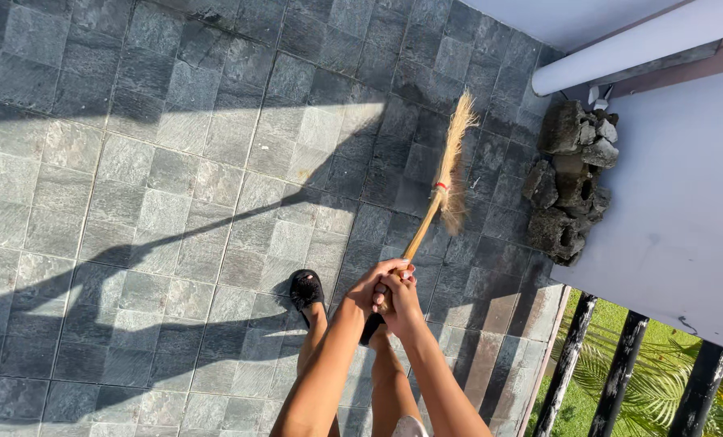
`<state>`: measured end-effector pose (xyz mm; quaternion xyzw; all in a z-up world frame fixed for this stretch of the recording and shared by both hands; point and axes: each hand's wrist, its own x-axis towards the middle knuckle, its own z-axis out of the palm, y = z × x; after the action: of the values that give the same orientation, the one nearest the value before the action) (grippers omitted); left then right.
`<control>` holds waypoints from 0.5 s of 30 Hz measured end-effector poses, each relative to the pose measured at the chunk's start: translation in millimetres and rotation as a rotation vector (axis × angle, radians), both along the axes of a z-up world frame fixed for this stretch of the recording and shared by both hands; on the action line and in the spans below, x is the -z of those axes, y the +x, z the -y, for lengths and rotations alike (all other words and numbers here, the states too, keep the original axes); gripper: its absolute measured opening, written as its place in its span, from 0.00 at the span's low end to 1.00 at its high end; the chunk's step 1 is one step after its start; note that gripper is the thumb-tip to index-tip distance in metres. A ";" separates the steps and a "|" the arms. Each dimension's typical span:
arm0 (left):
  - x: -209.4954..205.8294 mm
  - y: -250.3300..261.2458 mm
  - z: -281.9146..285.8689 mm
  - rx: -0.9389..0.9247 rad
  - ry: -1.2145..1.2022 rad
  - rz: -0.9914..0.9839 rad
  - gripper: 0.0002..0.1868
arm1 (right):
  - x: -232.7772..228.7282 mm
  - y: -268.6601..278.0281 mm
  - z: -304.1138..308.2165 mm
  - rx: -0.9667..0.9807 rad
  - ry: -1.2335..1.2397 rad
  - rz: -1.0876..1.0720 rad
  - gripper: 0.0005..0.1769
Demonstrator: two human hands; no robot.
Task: The person sweeps a tiled balcony floor using a broom, pushing debris toward the railing and corner.
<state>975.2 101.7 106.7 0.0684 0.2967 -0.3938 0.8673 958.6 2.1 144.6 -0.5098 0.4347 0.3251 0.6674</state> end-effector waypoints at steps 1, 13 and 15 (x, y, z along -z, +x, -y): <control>14.2 -2.0 -12.8 0.083 -0.036 0.036 0.17 | 11.8 -1.1 -12.1 0.037 0.091 0.001 0.08; 23.9 76.2 -53.9 -0.397 0.741 -0.081 0.14 | 58.0 125.6 -34.3 -0.272 0.745 -0.220 0.15; 1.8 100.6 -32.1 -0.416 0.793 0.007 0.13 | 30.9 151.5 -11.7 -0.289 0.723 -0.191 0.13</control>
<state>1075.8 133.9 104.9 0.3357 0.4290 -0.0664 0.8360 1110.1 13.8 113.7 -0.2654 0.2759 0.5936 0.7079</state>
